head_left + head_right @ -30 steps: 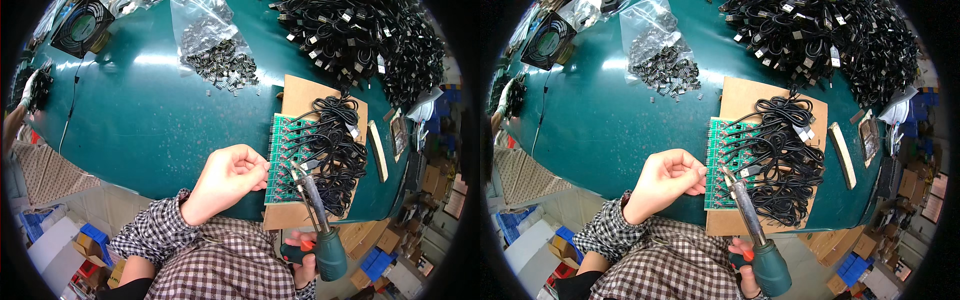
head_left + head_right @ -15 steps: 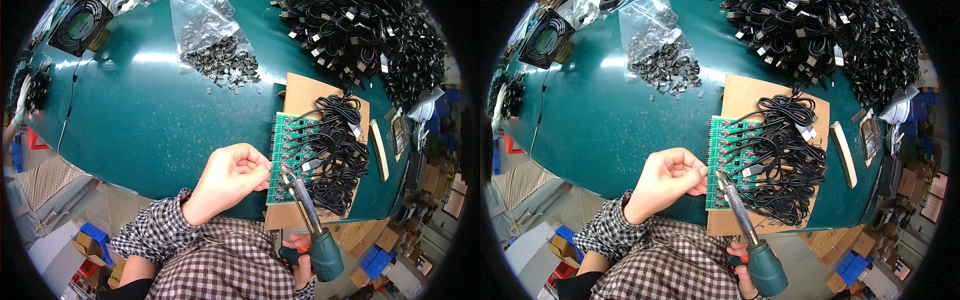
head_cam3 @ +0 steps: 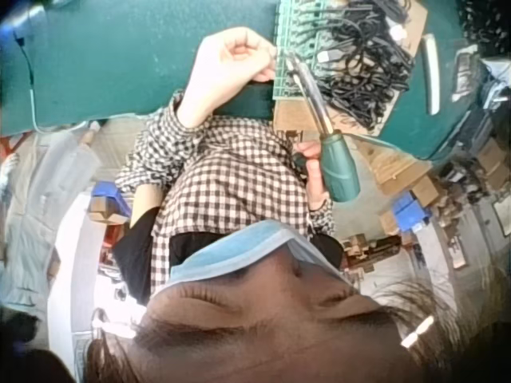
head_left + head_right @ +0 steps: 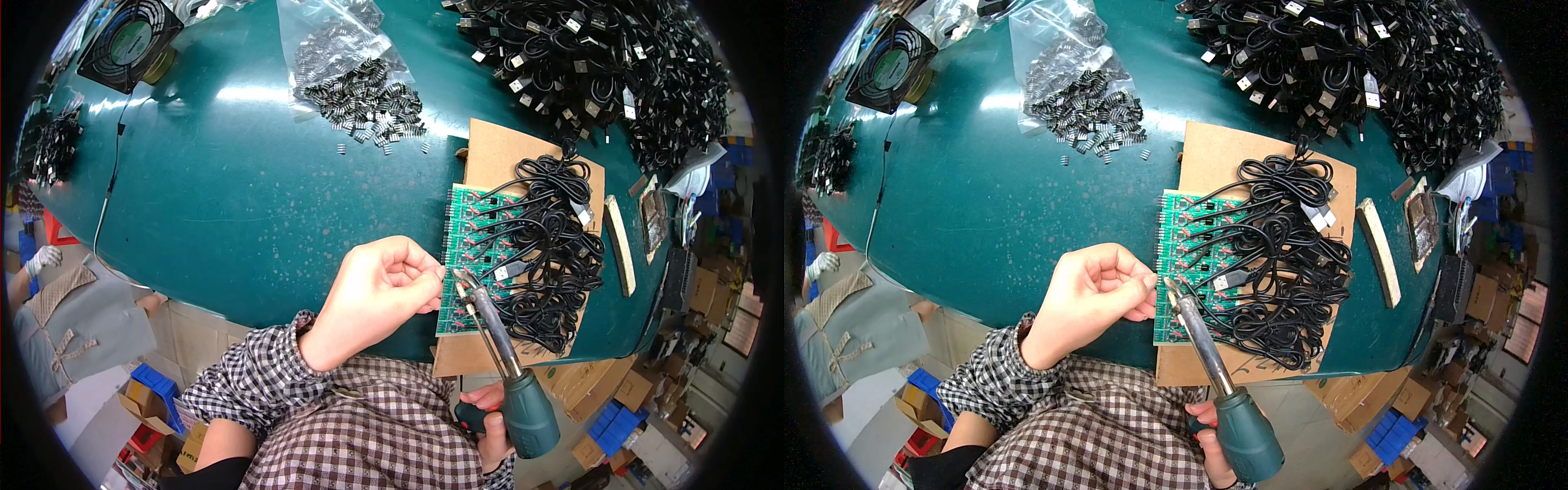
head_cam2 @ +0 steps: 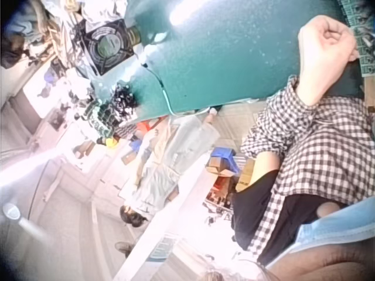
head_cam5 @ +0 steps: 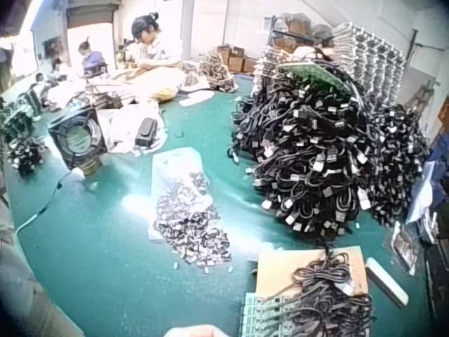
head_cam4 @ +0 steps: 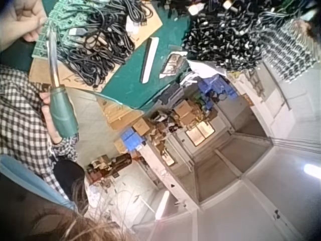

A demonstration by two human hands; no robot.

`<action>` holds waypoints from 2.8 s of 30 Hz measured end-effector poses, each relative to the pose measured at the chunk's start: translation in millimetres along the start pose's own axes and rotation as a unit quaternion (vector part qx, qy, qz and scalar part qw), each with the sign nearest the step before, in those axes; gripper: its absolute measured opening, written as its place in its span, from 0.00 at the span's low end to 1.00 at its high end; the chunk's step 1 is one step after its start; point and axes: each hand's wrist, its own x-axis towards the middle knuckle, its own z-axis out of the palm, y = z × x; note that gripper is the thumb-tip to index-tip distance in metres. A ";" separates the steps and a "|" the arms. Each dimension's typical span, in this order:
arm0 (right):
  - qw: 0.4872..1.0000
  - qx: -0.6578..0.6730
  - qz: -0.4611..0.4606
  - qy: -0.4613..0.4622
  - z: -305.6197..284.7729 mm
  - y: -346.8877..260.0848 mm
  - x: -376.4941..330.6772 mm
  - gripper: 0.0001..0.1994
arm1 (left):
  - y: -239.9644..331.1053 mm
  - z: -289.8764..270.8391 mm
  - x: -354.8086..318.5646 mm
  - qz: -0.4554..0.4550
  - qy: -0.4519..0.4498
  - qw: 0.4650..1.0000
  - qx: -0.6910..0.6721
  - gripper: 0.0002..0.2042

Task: The person solders electronic components onto a circuit board assembly using a handheld soldering tool, sets aside the finished board, and places components onto another circuit board to solder them.

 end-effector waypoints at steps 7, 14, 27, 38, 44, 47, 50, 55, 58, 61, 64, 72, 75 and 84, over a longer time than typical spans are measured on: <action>1.000 0.009 0.004 -0.005 2.9 -1.9 2.0 0.20 | -0.2 0.1 0.4 0.002 0.000 1.000 -0.005 0.05; 1.000 0.004 0.006 0.005 4.8 -3.0 1.7 0.20 | 0.4 1.2 0.4 0.000 0.002 1.000 -0.015 0.04; 1.000 0.017 -0.001 0.012 6.9 -0.6 -1.7 0.19 | 0.4 1.6 0.6 -0.006 0.010 1.000 -0.009 0.04; 0.999 0.029 0.001 0.021 7.4 2.5 -6.6 0.20 | 1.5 1.8 0.5 -0.003 0.011 1.000 -0.001 0.04; 0.999 0.049 -0.022 0.000 4.3 3.5 -4.9 0.21 | 1.4 1.6 0.7 -0.002 0.009 1.000 -0.011 0.04; 0.998 0.038 -0.009 0.043 6.8 2.6 -5.4 0.22 | 0.6 1.2 0.8 0.000 0.008 1.000 -0.010 0.05; 0.998 0.025 -0.016 0.059 9.4 1.3 -5.3 0.23 | -0.8 -0.2 -0.7 -0.006 0.003 1.000 -0.017 0.05; 0.998 0.045 -0.006 0.034 9.2 0.6 -3.1 0.22 | -6.0 -0.7 -3.7 0.010 -0.002 1.000 0.000 0.06; 0.999 0.041 -0.008 0.016 7.2 1.0 -2.4 0.21 | -8.5 -0.7 -3.5 0.023 -0.004 1.000 -0.004 0.06; 0.999 0.042 -0.009 0.021 7.6 2.7 -2.6 0.21 | -9.6 -0.5 -3.2 0.030 -0.003 1.000 0.002 0.06; 0.999 0.045 -0.006 0.023 8.6 3.9 -2.5 0.21 | -10.1 -0.8 -3.1 0.034 -0.002 0.999 0.001 0.06; 0.999 0.049 0.001 0.015 9.1 2.2 -2.1 0.20 | -11.0 -0.3 -3.0 0.037 0.000 0.999 -0.014 0.05; 0.999 0.049 0.006 0.019 9.1 2.4 -3.5 0.20 | -10.3 0.1 -3.0 0.034 0.002 0.999 -0.013 0.05; 0.999 0.037 -0.006 0.026 10.2 0.3 -4.0 0.22 | -7.7 0.3 -3.5 0.017 0.001 1.000 -0.021 0.04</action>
